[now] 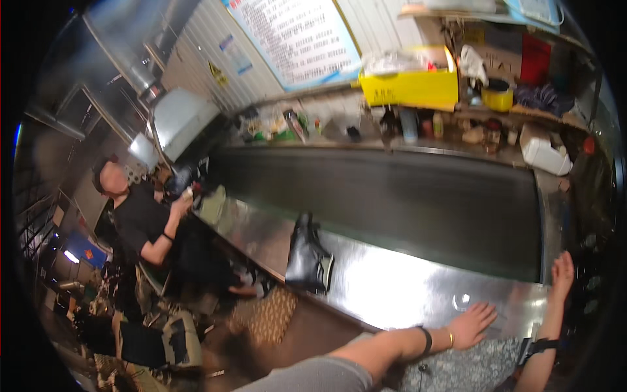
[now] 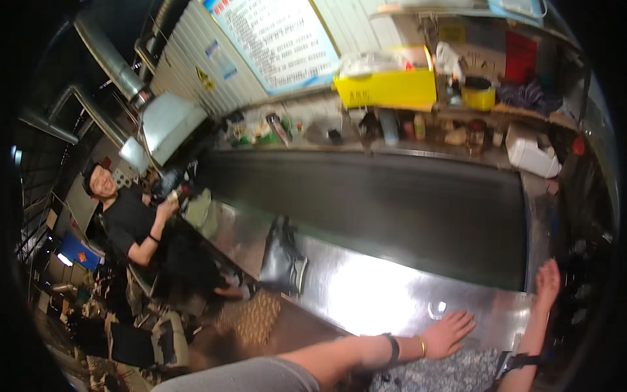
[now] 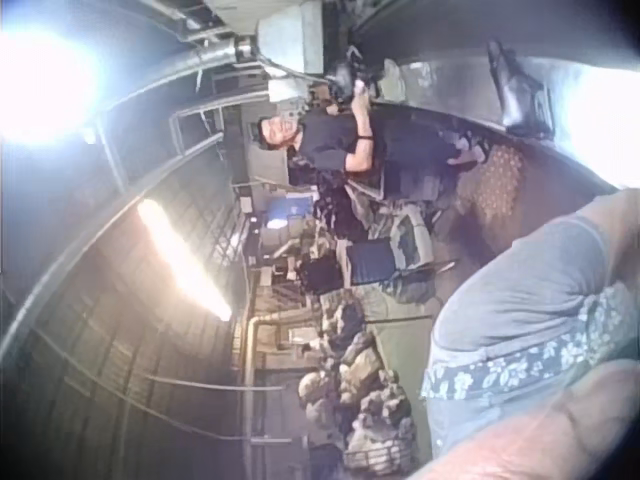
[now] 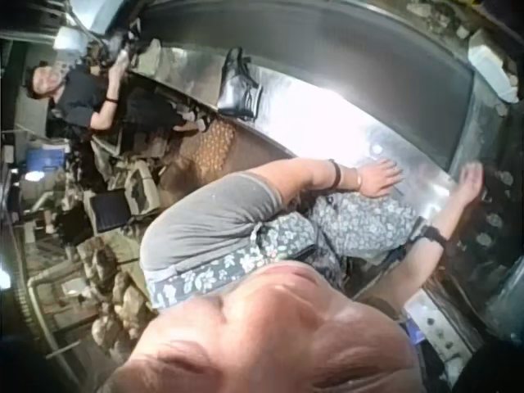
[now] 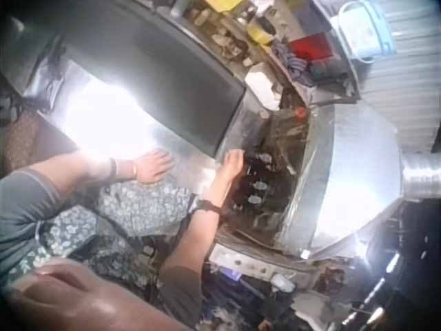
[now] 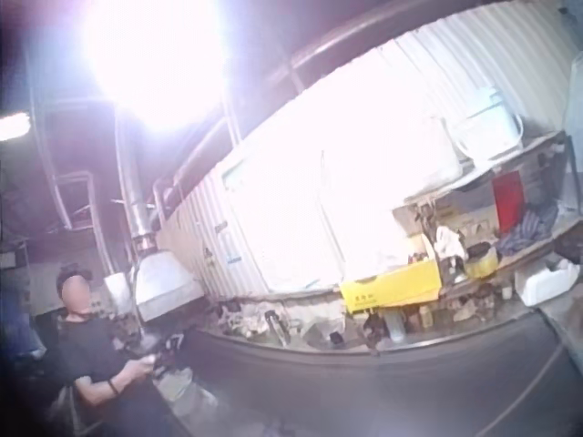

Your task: Handling and inspecting shoe components on a factory conveyor belt.

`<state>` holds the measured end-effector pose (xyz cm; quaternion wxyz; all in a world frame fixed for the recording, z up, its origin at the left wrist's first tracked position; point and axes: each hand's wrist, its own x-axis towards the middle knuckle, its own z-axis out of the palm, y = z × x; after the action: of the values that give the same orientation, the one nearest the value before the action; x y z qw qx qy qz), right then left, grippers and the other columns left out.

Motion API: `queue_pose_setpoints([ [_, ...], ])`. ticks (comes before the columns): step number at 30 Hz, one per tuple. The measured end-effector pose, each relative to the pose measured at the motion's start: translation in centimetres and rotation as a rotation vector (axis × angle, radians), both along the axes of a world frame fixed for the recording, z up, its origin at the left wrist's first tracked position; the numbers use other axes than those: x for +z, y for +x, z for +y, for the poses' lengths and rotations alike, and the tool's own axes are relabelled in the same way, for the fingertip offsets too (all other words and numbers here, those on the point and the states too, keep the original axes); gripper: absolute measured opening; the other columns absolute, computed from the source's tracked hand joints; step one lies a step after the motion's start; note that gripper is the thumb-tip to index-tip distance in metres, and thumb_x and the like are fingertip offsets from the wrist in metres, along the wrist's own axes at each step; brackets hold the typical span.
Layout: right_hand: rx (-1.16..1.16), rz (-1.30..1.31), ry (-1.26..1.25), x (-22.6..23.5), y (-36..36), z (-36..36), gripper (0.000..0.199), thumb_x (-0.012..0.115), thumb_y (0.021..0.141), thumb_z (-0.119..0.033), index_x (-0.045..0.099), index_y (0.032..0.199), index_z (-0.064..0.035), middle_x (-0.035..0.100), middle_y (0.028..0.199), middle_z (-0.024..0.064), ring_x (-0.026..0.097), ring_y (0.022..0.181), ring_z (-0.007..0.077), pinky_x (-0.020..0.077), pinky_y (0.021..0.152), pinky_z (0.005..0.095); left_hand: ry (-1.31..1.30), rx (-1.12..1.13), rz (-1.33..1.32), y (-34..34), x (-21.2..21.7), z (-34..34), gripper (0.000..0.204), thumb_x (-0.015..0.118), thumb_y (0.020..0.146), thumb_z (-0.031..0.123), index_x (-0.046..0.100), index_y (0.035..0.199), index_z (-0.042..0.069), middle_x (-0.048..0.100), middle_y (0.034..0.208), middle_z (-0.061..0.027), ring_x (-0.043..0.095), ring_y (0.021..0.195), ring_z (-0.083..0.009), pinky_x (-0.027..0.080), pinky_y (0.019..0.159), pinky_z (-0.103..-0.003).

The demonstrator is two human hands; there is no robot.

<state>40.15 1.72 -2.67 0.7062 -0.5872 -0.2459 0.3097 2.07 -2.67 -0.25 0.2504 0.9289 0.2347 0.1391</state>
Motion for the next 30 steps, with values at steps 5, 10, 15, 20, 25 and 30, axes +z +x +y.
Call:
queue_pose_setpoints([
  [5, 0.636, -0.128, -0.326, 12.8, -18.3, -13.6, 0.028, 0.066, 0.090, -0.013, 0.062, 0.115, -0.0007, 0.066, 0.113, 0.0101, 0.062, 0.103, 0.0191, 0.0510, 0.088, 0.0323, 0.012, -0.010, -0.002, -0.7, -0.3, 0.7, 0.068, 0.055, 0.090, 0.032, 0.036, 0.144, -0.004, 0.034, 0.149, -0.0263, 0.031, 0.138, -0.0430, 0.023, 0.116, -0.050],
  [10, 0.249, -0.692, -0.347, 10.9, -26.1, -25.5, 0.021, 0.062, 0.086, -0.005, 0.064, 0.105, 0.0010, 0.067, 0.111, 0.0131, 0.061, 0.104, 0.0263, 0.0475, 0.094, 0.0387, 0.014, -0.026, -0.022, -0.6, 0.0, 0.6, 0.067, 0.057, 0.089, 0.032, 0.038, 0.143, -0.003, 0.035, 0.149, -0.0252, 0.032, 0.138, -0.0427, 0.023, 0.116, -0.050],
  [15, 0.029, -1.330, -0.365, 10.2, -33.6, -24.3, 0.018, 0.064, 0.081, -0.008, 0.068, 0.097, -0.0021, 0.068, 0.110, 0.0106, 0.055, 0.111, 0.0371, 0.0381, 0.100, 0.0474, 0.015, -0.054, -0.193, 0.3, -0.7, 1.2, 0.064, 0.064, 0.084, 0.022, 0.043, 0.139, -0.003, 0.038, 0.147, -0.0249, 0.032, 0.138, -0.0428, 0.023, 0.117, -0.050],
  [20, 0.152, -1.173, -0.262, 12.1, -34.5, -24.4, 0.016, 0.064, 0.082, -0.010, 0.069, 0.095, -0.0023, 0.068, 0.109, 0.0116, 0.055, 0.111, 0.0381, 0.0393, 0.098, 0.0472, -0.021, 0.170, -0.301, -13.1, 2.2, 2.3, 0.060, 0.070, 0.079, 0.014, 0.050, 0.133, -0.002, 0.047, 0.140, -0.0258, 0.040, 0.133, -0.0445, 0.030, 0.114, -0.050],
  [25, 0.064, -1.277, -0.292, 8.2, -32.3, -26.7, 0.016, 0.059, 0.085, -0.006, 0.068, 0.095, 0.0018, 0.067, 0.108, 0.0144, 0.053, 0.112, 0.0394, 0.0392, 0.100, 0.0486, 0.330, 0.700, -0.236, -31.1, 6.7, 4.0, 0.063, 0.070, 0.081, 0.020, 0.048, 0.134, -0.006, 0.045, 0.140, -0.0289, 0.036, 0.135, -0.0454, 0.028, 0.114, -0.051],
  [30, 0.030, -1.411, -0.194, 9.2, -33.4, -25.5, 0.027, 0.072, 0.085, -0.029, 0.074, 0.094, -0.0040, 0.069, 0.099, 0.0175, 0.061, 0.098, 0.0336, 0.0479, 0.093, 0.0462, -0.296, 1.528, 0.232, -45.9, 9.7, 3.3, 0.074, 0.061, 0.085, 0.052, 0.050, 0.127, -0.009, 0.065, 0.111, -0.0286, 0.062, 0.109, -0.0429, 0.049, 0.094, -0.046],
])
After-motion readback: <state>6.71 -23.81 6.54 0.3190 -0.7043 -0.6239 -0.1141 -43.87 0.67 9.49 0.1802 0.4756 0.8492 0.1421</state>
